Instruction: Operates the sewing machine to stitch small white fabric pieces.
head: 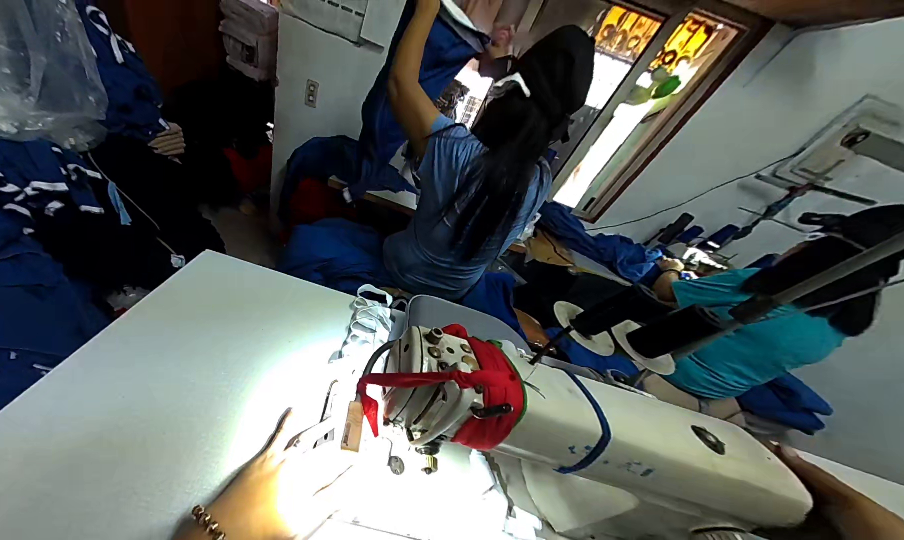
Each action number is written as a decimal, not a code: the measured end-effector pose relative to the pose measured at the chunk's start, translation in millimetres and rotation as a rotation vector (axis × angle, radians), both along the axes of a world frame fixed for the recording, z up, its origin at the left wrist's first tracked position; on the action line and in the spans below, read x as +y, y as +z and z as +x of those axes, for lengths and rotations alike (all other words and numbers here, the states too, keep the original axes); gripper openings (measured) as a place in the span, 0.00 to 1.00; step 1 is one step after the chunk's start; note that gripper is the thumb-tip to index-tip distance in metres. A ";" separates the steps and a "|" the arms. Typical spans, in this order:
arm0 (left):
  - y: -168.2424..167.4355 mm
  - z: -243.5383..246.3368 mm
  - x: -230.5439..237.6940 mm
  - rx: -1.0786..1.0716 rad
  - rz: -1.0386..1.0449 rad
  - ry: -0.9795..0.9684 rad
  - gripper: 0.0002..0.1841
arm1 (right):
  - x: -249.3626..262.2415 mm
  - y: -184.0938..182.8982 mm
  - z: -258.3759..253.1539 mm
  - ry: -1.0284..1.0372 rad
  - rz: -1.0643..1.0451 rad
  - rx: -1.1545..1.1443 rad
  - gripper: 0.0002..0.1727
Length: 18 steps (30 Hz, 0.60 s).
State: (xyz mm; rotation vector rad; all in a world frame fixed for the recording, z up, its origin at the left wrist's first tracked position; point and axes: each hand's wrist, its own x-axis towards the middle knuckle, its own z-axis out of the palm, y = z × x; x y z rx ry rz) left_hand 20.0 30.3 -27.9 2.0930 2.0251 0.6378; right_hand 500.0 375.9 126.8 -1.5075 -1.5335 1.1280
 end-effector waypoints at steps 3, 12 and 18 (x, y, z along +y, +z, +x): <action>-2.0 -0.6 0.2 0.020 0.022 -0.006 0.26 | 4.2 -18.5 17.4 0.192 0.179 0.119 0.26; -3.4 -2.8 0.7 0.032 -0.016 -0.016 0.25 | 27.0 -39.1 38.9 0.108 0.469 0.471 0.23; -7.1 -5.2 2.5 0.027 -0.045 -0.023 0.26 | 14.0 -31.7 23.3 0.086 0.311 0.221 0.29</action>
